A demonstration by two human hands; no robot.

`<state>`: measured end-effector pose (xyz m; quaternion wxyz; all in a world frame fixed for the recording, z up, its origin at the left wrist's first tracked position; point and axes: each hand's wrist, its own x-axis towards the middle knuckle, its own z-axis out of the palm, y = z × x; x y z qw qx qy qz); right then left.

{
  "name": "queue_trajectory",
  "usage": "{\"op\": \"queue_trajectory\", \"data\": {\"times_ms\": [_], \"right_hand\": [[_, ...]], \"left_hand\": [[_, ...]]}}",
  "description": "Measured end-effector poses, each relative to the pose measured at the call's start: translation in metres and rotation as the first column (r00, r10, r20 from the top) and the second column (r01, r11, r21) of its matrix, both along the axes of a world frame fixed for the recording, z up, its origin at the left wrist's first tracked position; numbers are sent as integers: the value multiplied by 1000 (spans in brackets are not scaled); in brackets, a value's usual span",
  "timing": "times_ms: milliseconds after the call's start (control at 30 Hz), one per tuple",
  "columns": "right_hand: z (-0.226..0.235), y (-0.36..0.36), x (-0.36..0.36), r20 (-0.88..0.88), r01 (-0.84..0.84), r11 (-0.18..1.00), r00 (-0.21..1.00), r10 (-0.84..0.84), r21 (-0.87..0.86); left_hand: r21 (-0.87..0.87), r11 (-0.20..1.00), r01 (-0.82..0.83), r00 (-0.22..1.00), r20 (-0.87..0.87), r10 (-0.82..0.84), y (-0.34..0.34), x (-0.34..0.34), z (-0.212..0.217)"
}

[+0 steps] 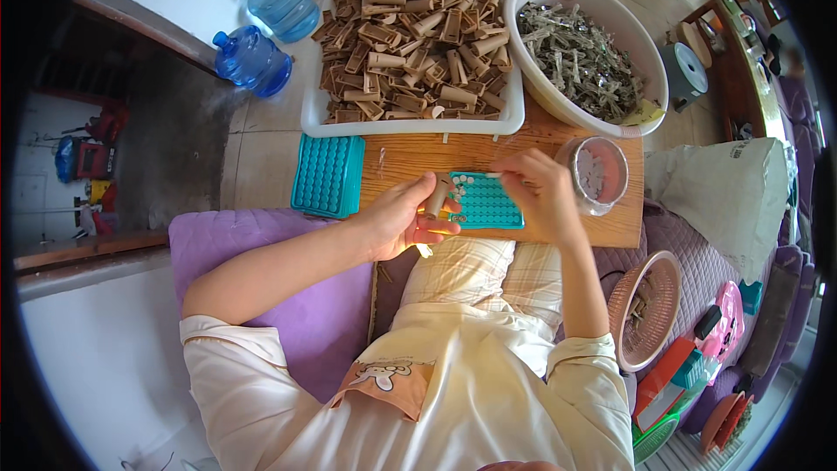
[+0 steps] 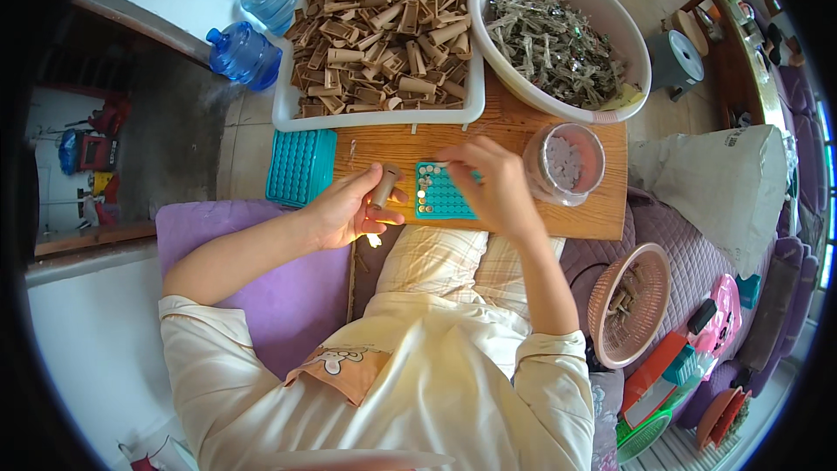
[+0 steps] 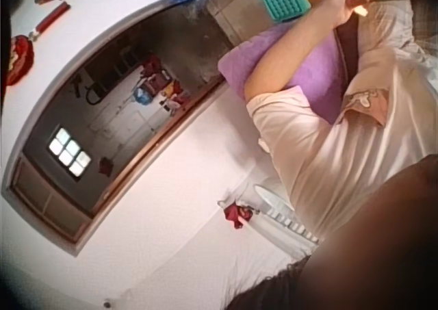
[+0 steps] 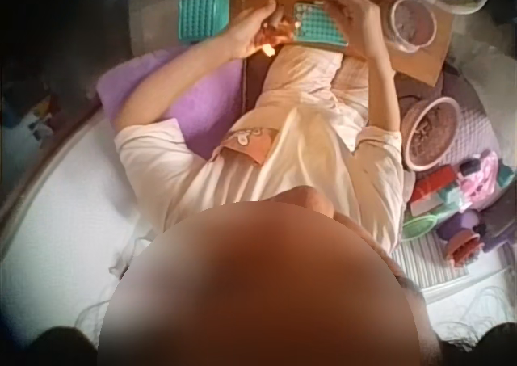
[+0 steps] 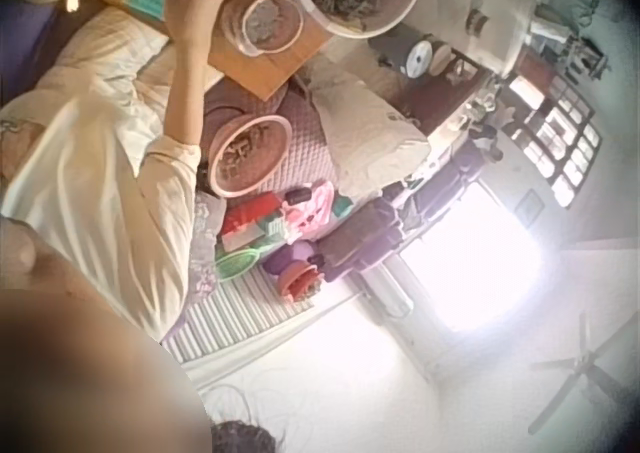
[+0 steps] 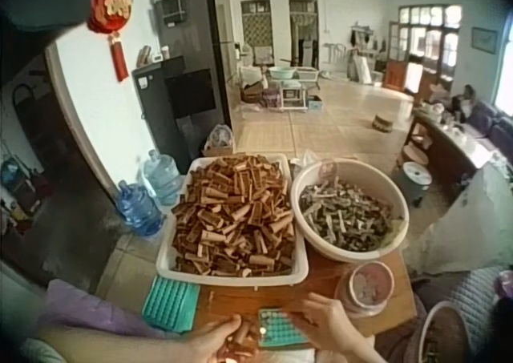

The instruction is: The person assembles components by placing small pieces into plastic casing halves, closing the casing halves together, and securing them by hand.

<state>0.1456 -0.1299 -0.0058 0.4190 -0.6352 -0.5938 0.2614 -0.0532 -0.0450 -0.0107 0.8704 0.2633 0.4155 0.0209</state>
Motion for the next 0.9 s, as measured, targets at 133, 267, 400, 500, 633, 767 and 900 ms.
{"op": "queue_trajectory", "data": {"times_ms": [133, 267, 400, 500, 633, 767, 900], "right_hand": [[5, 6, -29, -10, -88, 986, 996, 91, 143], [1, 5, -35, -3, -139, 985, 990, 141, 100], [11, 4, -33, -22, -170, 985, 985, 171, 18], [11, 3, -36, -52, -165, 986, 985, 164, -15], [9, 2, -40, -29, -158, 987, 987, 158, -12], [-1, 3, -44, -84, -185, 981, 980, 179, -61], [-18, 5, -46, -44, -182, 983, 983, 181, -8]], "left_hand": [[4, 999, 48, 999, 12, -48, -3, 2, 2], [16, 997, 76, 996, 41, -76, -4, 1, 3], [104, 985, 135, 990, 32, -139, -5, 1, 6], [147, 977, 153, 986, 38, -161, -6, 1, 4], [187, 968, 168, 985, -7, -170, -6, 2, 9], [183, 969, 166, 985, -75, -154, -8, 2, 6], [216, 959, 185, 978, -138, -158, -9, 1, 0]]}}
